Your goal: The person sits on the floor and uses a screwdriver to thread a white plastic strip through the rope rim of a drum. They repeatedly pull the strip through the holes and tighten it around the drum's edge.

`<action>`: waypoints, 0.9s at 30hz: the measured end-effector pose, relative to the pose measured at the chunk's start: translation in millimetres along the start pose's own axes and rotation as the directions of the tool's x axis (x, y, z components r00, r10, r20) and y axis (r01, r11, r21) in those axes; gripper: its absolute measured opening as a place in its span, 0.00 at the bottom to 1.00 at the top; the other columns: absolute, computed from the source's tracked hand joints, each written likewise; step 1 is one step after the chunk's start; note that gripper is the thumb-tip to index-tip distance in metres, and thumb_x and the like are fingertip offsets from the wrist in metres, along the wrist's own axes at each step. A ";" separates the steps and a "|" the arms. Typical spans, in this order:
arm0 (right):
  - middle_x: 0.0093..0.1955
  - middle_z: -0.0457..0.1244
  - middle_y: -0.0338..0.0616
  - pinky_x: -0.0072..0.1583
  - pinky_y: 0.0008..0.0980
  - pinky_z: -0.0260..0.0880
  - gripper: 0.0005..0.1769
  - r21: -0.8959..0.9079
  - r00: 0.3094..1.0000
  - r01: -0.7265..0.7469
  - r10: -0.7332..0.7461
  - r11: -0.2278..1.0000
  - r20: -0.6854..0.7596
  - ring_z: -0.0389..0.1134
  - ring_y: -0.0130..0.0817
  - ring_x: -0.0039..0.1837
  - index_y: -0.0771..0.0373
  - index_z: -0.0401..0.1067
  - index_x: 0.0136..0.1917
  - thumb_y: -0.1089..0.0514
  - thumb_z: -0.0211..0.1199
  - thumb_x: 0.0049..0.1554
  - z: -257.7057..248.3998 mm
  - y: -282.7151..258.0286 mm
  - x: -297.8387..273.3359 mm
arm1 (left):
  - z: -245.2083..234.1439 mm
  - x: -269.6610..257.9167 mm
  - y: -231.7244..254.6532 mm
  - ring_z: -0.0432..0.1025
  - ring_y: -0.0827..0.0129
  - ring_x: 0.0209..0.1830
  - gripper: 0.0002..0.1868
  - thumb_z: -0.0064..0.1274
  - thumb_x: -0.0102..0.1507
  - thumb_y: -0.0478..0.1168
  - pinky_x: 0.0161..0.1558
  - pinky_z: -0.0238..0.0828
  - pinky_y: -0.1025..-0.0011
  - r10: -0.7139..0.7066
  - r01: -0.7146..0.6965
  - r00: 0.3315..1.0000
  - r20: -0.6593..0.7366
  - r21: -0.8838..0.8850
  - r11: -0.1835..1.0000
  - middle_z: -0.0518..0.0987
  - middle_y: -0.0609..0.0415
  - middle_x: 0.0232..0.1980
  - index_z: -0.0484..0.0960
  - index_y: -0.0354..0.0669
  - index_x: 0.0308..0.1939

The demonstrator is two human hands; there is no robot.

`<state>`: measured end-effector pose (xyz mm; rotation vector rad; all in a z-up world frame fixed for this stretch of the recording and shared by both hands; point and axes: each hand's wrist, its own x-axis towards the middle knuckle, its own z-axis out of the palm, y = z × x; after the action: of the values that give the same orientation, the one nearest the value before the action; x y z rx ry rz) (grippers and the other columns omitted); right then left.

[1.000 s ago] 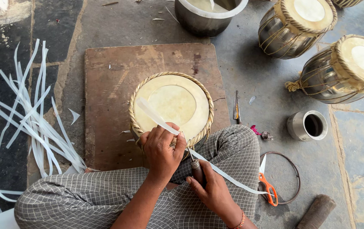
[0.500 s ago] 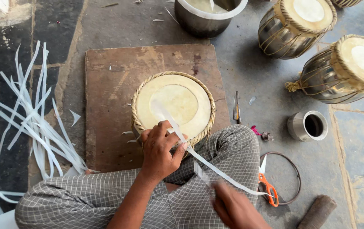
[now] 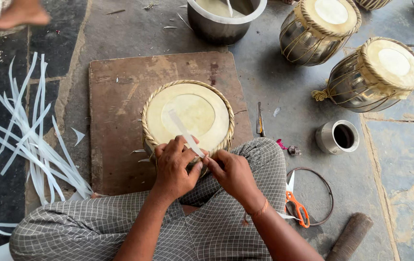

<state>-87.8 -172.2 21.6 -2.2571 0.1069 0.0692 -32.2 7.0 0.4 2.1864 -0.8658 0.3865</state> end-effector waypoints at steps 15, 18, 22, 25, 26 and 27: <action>0.40 0.71 0.36 0.48 0.39 0.75 0.12 -0.212 0.739 0.068 0.094 0.975 0.667 0.74 0.33 0.44 0.56 0.80 0.44 0.46 0.66 0.59 -75.0 64.5 -111.3 | 5.9 -1.9 -8.5 0.71 0.72 0.47 0.07 0.67 0.56 0.41 0.55 0.53 0.63 0.002 -0.003 1.000 -0.007 -0.113 0.994 0.75 0.64 0.48 0.84 0.54 0.35; 0.39 0.67 0.43 0.43 0.43 0.70 0.17 -0.249 0.989 0.035 0.003 0.968 0.148 0.70 0.40 0.41 0.61 0.78 0.45 0.45 0.68 0.53 -45.2 30.3 -52.7 | 2.9 -2.0 -8.1 0.70 0.67 0.52 0.16 0.66 0.55 0.42 0.55 0.52 0.62 -0.037 0.032 0.999 -0.025 -0.189 0.981 0.74 0.58 0.52 0.80 0.45 0.45; 0.37 0.65 0.46 0.42 0.41 0.69 0.17 -0.097 0.958 0.282 -0.286 0.955 -0.027 0.68 0.44 0.39 0.67 0.72 0.42 0.49 0.68 0.56 1.8 16.6 -4.8 | 0.5 -1.1 -4.0 0.69 0.66 0.51 0.22 0.67 0.53 0.43 0.53 0.52 0.61 -0.042 0.042 0.999 0.011 -0.052 0.998 0.75 0.58 0.49 0.81 0.44 0.50; 0.34 0.63 0.48 0.41 0.40 0.68 0.18 -0.116 0.983 0.164 -0.153 0.980 0.098 0.66 0.43 0.36 0.67 0.68 0.37 0.51 0.67 0.58 17.5 34.7 -10.6 | 0.4 -5.5 -5.7 0.70 0.70 0.46 0.13 0.68 0.55 0.43 0.53 0.53 0.62 -0.072 0.072 0.996 0.055 -0.005 0.997 0.77 0.65 0.43 0.85 0.54 0.43; 0.33 0.64 0.47 0.41 0.39 0.68 0.17 -0.180 0.977 0.151 -0.119 0.972 0.177 0.67 0.42 0.36 0.65 0.69 0.36 0.51 0.67 0.58 9.6 43.7 -18.2 | 0.7 -6.6 -6.2 0.70 0.70 0.46 0.13 0.68 0.55 0.44 0.53 0.53 0.62 -0.070 0.071 0.996 0.048 -0.018 0.997 0.77 0.66 0.42 0.86 0.55 0.42; 0.33 0.65 0.46 0.41 0.39 0.68 0.16 -0.244 0.965 0.141 -0.078 0.959 0.252 0.68 0.41 0.35 0.64 0.69 0.35 0.52 0.66 0.57 4.1 49.4 -22.4 | 0.9 -7.2 -6.4 0.70 0.70 0.46 0.13 0.68 0.55 0.44 0.53 0.53 0.62 -0.069 0.071 0.997 0.042 -0.031 0.997 0.78 0.66 0.42 0.86 0.55 0.42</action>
<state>-115.1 -199.0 -17.0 -2.4919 -0.1680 0.3119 -33.0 12.9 -7.3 2.1950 -0.8098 0.2926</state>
